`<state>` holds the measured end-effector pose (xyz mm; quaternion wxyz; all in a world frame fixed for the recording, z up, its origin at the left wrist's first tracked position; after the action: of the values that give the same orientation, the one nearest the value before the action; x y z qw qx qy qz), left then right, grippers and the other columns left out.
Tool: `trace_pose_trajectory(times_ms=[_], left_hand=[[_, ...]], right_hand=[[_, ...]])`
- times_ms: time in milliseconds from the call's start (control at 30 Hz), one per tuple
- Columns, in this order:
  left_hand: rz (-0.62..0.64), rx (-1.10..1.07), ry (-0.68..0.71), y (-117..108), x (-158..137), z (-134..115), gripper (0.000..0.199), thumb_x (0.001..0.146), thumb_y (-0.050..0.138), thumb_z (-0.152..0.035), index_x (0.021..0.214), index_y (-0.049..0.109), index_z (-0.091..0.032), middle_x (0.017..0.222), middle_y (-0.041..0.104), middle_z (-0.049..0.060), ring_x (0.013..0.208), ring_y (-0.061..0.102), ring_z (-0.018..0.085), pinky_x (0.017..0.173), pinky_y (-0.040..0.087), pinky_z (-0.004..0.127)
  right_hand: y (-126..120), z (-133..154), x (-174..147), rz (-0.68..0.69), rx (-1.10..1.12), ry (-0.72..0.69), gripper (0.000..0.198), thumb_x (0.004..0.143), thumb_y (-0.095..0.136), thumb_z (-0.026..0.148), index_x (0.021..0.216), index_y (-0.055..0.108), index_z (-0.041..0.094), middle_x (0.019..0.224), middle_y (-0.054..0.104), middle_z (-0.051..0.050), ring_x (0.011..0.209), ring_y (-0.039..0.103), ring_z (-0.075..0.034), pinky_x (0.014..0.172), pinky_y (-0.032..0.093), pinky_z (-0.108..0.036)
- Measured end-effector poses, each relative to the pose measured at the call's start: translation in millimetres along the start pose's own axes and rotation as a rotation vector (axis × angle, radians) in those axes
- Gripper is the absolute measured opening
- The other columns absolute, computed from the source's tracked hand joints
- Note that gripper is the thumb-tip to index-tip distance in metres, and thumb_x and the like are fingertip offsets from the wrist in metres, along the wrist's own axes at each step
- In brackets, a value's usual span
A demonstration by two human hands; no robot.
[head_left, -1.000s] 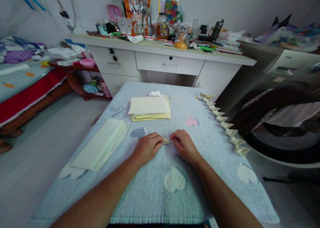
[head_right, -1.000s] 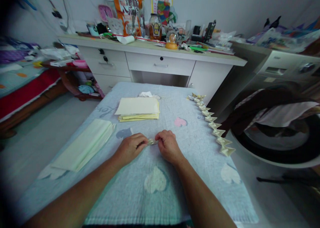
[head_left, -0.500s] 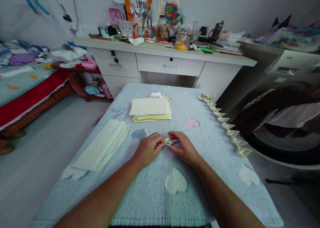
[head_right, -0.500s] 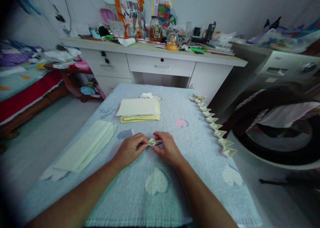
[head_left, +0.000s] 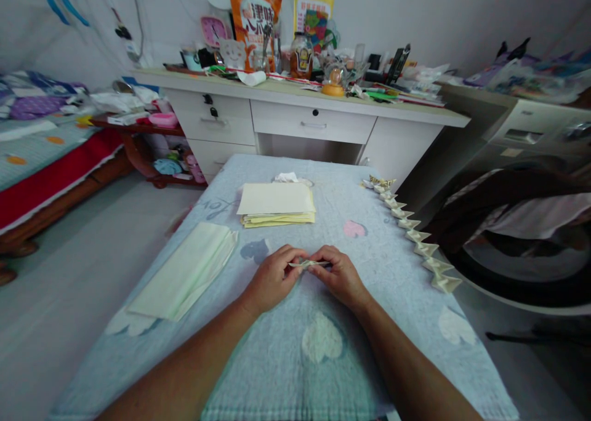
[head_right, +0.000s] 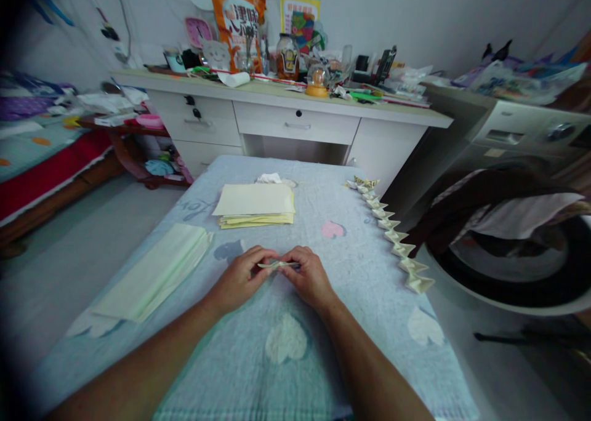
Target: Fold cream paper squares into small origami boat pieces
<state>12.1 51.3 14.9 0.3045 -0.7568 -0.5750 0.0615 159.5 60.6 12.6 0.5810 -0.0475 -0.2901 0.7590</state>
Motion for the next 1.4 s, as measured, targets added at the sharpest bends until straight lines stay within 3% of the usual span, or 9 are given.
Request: trace_pose_trajectory(times_ms=[100, 300, 500, 667, 933, 1200, 1400], left_hand=[[0.025, -0.057, -0.025, 1, 2, 0, 0.016, 0.084, 0.06, -0.028, 0.094, 0.068, -0.019, 0.091, 0.064, 0.004, 0.084, 0.061, 0.016, 0.068, 0.048, 0.023], [-0.005, -0.141, -0.127, -1, 4, 6, 0.014, 0.083, 0.062, -0.03, 0.086, 0.07, -0.018, 0.081, 0.069, 0.002, 0.072, 0.063, 0.014, 0.065, 0.048, 0.023], [-0.04, -0.114, -0.098, -2, 4, 5, 0.013, 0.082, 0.062, -0.028, 0.081, 0.068, -0.017, 0.079, 0.067, 0.002, 0.073, 0.062, 0.014, 0.066, 0.047, 0.023], [-0.031, -0.209, -0.16, 2, 2, 10, 0.016, 0.079, 0.065, -0.029, 0.091, 0.066, -0.017, 0.083, 0.069, 0.001, 0.076, 0.064, 0.015, 0.068, 0.051, 0.023], [-0.003, -0.234, -0.222, 1, 3, 14, 0.02, 0.078, 0.067, -0.035, 0.081, 0.073, -0.016, 0.071, 0.071, 0.002, 0.062, 0.061, 0.014, 0.056, 0.045, 0.022], [-0.022, -0.285, -0.199, 1, 3, 13, 0.013, 0.076, 0.067, -0.027, 0.079, 0.067, -0.015, 0.075, 0.068, 0.001, 0.068, 0.062, 0.013, 0.061, 0.048, 0.021], [0.078, -0.381, -0.253, 8, 3, 16, 0.02, 0.078, 0.065, -0.029, 0.092, 0.072, -0.016, 0.084, 0.073, 0.004, 0.074, 0.066, 0.016, 0.068, 0.05, 0.025]], right_hand=[[1, -2, 0, -0.009, -0.009, 0.006, 0.009, 0.083, 0.066, 0.027, 0.078, 0.069, 0.021, 0.073, 0.063, -0.001, 0.077, 0.057, -0.015, 0.075, 0.04, -0.029], [1, -2, -1, 0.011, 0.025, 0.029, 0.008, 0.082, 0.067, 0.028, 0.08, 0.067, 0.021, 0.077, 0.064, 0.0, 0.08, 0.057, -0.015, 0.074, 0.04, -0.027], [-1, 1, -1, 0.028, 0.033, 0.019, 0.008, 0.083, 0.066, 0.028, 0.08, 0.065, 0.02, 0.078, 0.062, 0.0, 0.079, 0.056, -0.015, 0.073, 0.04, -0.027], [-1, 6, -1, 0.026, 0.023, -0.03, 0.01, 0.085, 0.064, 0.028, 0.078, 0.066, 0.02, 0.076, 0.062, 0.0, 0.079, 0.056, -0.015, 0.075, 0.04, -0.028], [-2, 9, -1, -0.003, 0.015, -0.063, 0.014, 0.085, 0.064, 0.031, 0.076, 0.066, 0.021, 0.072, 0.062, 0.0, 0.075, 0.056, -0.015, 0.073, 0.04, -0.028], [1, 10, -1, 0.017, 0.051, -0.04, 0.012, 0.086, 0.063, 0.029, 0.078, 0.066, 0.02, 0.075, 0.061, -0.001, 0.077, 0.057, -0.015, 0.074, 0.041, -0.028], [3, -2, -4, 0.001, 0.098, 0.065, 0.007, 0.083, 0.064, 0.027, 0.082, 0.062, 0.02, 0.074, 0.061, 0.001, 0.071, 0.055, -0.013, 0.066, 0.04, -0.024]])
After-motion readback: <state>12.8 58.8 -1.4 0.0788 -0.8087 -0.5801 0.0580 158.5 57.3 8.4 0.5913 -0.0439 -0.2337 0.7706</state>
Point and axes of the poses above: each hand's wrist, its own x-axis towards the middle knuckle, its own y-axis out of the palm, z = x × y, the point moved 6 cm from there along x, towards the middle knuckle
